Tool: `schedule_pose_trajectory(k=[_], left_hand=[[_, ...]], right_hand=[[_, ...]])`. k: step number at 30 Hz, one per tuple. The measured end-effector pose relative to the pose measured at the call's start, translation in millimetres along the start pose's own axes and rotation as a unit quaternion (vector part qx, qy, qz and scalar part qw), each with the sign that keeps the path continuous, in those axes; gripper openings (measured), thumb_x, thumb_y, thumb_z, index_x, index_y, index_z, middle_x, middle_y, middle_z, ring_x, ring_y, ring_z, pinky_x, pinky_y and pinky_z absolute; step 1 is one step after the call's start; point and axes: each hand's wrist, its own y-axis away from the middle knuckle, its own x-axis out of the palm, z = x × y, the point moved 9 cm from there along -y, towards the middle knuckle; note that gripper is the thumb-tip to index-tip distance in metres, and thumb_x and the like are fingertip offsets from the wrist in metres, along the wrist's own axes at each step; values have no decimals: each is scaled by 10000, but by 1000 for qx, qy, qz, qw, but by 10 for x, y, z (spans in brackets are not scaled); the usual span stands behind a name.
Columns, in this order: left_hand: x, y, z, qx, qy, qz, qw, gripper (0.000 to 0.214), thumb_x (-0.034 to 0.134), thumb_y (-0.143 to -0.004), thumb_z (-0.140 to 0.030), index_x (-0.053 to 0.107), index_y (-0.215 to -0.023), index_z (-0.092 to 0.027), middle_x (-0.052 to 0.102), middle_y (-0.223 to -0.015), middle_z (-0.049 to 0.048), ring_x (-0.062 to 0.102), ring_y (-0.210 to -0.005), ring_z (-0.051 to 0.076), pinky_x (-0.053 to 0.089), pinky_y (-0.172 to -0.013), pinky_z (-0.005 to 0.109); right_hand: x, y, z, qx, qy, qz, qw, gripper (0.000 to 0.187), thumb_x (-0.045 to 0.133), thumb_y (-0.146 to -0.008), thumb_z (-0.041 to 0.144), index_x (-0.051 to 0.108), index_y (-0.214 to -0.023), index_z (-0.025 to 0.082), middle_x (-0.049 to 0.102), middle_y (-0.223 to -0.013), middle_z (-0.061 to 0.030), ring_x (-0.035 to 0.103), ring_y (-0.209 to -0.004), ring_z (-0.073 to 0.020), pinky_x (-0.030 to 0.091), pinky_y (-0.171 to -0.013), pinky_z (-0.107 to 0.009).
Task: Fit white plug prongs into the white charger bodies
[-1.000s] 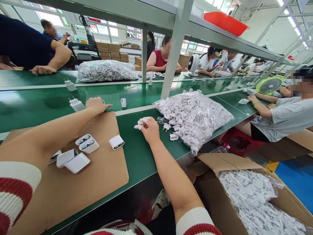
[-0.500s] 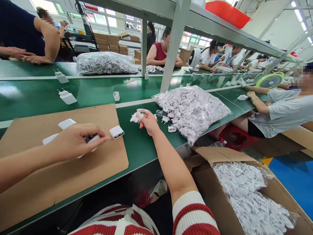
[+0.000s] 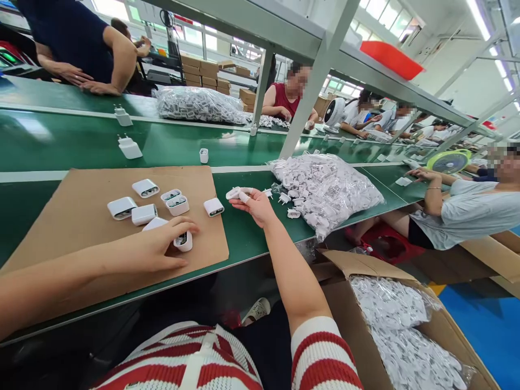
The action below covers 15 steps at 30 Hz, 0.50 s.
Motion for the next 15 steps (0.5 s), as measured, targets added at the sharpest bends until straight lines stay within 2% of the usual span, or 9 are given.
schedule_pose_trajectory(k=[2,3,6,8,9,13,15], left_hand=[[4,38,60,21,41,1,999,484,666,-834,-397,598,-1307,-320,609,-1349,46,662,-1066,255,504,-824,322],[4,41,92,18,49,-7,999,443,653,-849,-387,613,-1284,-312,634,-1306,46,650,-1092,260,500,-848,326],[35,23,120,-11,26,-46,999,374,660,-868,-540,679,-1097,-245,682,-1069,65,650,-950,261,482,-771,338],[68,23,58,-14,-3,-78,997,454,632,-874,-652,673,-955,-207,654,-917,61,621,-828,241,448,-710,338],[83,32,14,-7,-8,-95,995,483,614,-882,-676,664,-939,-199,635,-882,56,604,-796,229,439,-703,338],[155,83,-85,26,58,-117,991,466,595,-937,-598,621,-1177,-199,624,-1085,67,589,-786,182,465,-722,320],[181,97,-77,34,89,-112,989,422,583,-955,-547,622,-1186,-195,618,-1098,69,588,-810,185,468,-709,314]], right_hand=[[136,114,34,-14,4,18,1000,456,926,-638,419,719,-988,212,776,-1037,-57,745,-937,-187,623,-863,-327],[195,171,48,-20,14,21,999,470,931,-627,408,717,-997,213,771,-1056,-54,744,-944,-189,623,-863,-323],[348,317,79,-19,63,13,998,503,934,-606,419,712,-1005,208,750,-1054,-45,726,-763,-153,617,-684,-278],[467,390,91,-9,88,19,996,509,916,-622,469,710,-1008,209,736,-1040,-38,686,-637,-122,587,-581,-266],[533,421,93,-5,93,28,995,509,908,-631,486,708,-1009,211,730,-1034,-33,677,-616,-117,587,-579,-273],[747,526,68,-14,111,62,992,442,872,-689,460,693,-1007,210,730,-969,-20,709,-731,-152,609,-764,-338],[790,586,77,-47,160,64,984,354,812,-759,402,686,-1028,210,730,-958,-23,701,-792,-165,587,-811,-347]])
